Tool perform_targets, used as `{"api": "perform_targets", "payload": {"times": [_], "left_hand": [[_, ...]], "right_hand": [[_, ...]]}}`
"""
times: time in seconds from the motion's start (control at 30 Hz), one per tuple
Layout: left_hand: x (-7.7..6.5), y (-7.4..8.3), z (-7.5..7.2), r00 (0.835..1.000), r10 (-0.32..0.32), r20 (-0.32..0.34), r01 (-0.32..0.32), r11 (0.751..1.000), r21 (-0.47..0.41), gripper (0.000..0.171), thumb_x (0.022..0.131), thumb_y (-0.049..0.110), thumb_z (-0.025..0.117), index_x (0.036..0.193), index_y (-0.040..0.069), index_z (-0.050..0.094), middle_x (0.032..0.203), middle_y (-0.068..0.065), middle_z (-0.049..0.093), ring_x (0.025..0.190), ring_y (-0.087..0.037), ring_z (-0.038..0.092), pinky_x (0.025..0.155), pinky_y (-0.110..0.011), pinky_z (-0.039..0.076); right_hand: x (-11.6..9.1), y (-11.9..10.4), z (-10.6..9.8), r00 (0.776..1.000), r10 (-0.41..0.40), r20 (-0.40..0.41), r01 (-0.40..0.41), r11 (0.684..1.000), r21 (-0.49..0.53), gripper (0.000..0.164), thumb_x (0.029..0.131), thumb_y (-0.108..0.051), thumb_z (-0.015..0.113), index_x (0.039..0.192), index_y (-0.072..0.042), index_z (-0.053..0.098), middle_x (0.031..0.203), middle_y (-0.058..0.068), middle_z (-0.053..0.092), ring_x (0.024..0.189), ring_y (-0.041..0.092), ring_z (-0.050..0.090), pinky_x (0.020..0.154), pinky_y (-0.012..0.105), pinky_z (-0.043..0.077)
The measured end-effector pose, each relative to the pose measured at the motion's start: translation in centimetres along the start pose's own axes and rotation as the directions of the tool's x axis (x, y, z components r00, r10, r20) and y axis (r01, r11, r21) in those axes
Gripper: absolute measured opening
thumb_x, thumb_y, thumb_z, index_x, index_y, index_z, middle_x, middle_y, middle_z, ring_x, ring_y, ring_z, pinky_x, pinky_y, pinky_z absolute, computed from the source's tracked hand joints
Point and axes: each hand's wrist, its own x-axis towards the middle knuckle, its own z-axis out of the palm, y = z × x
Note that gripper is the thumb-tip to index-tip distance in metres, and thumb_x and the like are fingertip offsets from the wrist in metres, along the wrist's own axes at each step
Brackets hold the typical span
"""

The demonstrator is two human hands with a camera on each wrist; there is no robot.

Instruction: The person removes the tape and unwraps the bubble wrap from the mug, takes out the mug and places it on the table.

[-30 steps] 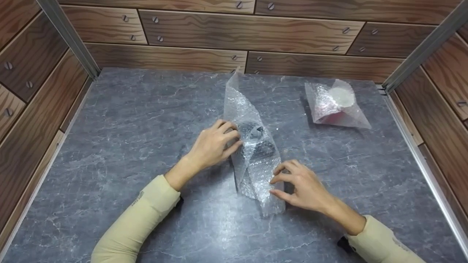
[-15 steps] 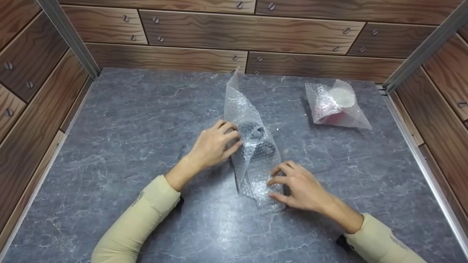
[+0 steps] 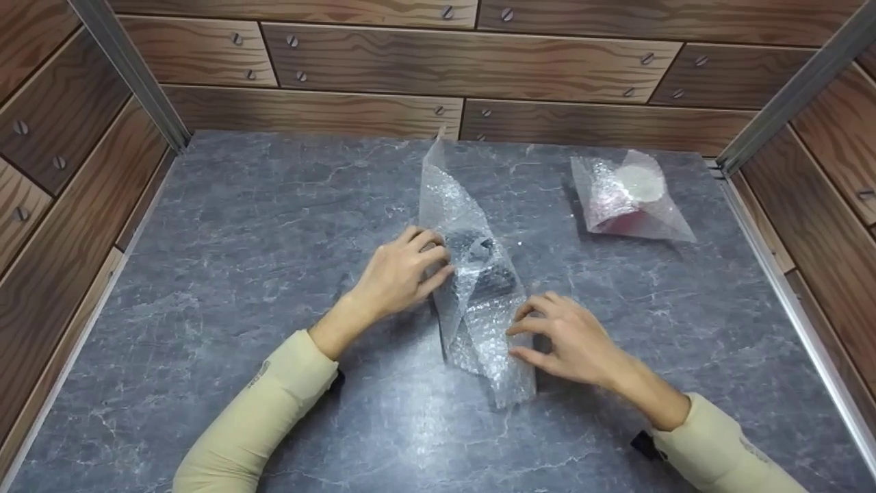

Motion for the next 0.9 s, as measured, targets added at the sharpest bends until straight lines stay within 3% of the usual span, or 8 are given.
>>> {"api": "perform_targets", "payload": {"times": [0.17,0.3,0.9], "left_hand": [[0.0,-0.1,0.0,1.0,0.0,0.0,0.0,1.0,0.004,0.021,0.102,0.036,0.067,0.104,0.017,0.074,0.116,-0.002,0.073,0.107,-0.022,0.067,0.069,-0.033,0.066],[0.1,-0.1,0.1,1.0,0.008,0.003,-0.008,1.0,0.0,0.021,0.103,0.036,0.067,0.105,0.017,0.074,0.115,-0.003,0.073,0.107,-0.022,0.067,0.07,-0.033,0.066],[0.2,0.2,-0.1,1.0,0.013,0.013,-0.013,1.0,0.01,0.021,0.103,0.037,0.066,0.104,0.018,0.074,0.115,-0.002,0.073,0.106,-0.021,0.067,0.072,-0.033,0.066]], "right_hand": [[1.1,0.8,-0.2,0.987,-0.04,-0.155,0.043,0.999,0.014,0.021,0.08,-0.026,0.089,0.097,-0.018,0.081,0.101,-0.001,0.075,0.092,0.015,0.066,0.079,0.035,0.059],[2.2,1.5,-0.6,0.974,-0.05,-0.223,0.058,0.998,0.033,0.021,0.079,-0.022,0.09,0.097,-0.015,0.081,0.1,0.001,0.075,0.089,0.016,0.066,0.076,0.033,0.059],[5.7,3.8,-0.5,0.957,-0.038,-0.287,0.043,0.999,0.01,0.029,0.085,-0.021,0.088,0.111,-0.013,0.079,0.108,0.008,0.075,0.096,0.024,0.07,0.079,0.036,0.063]]}}
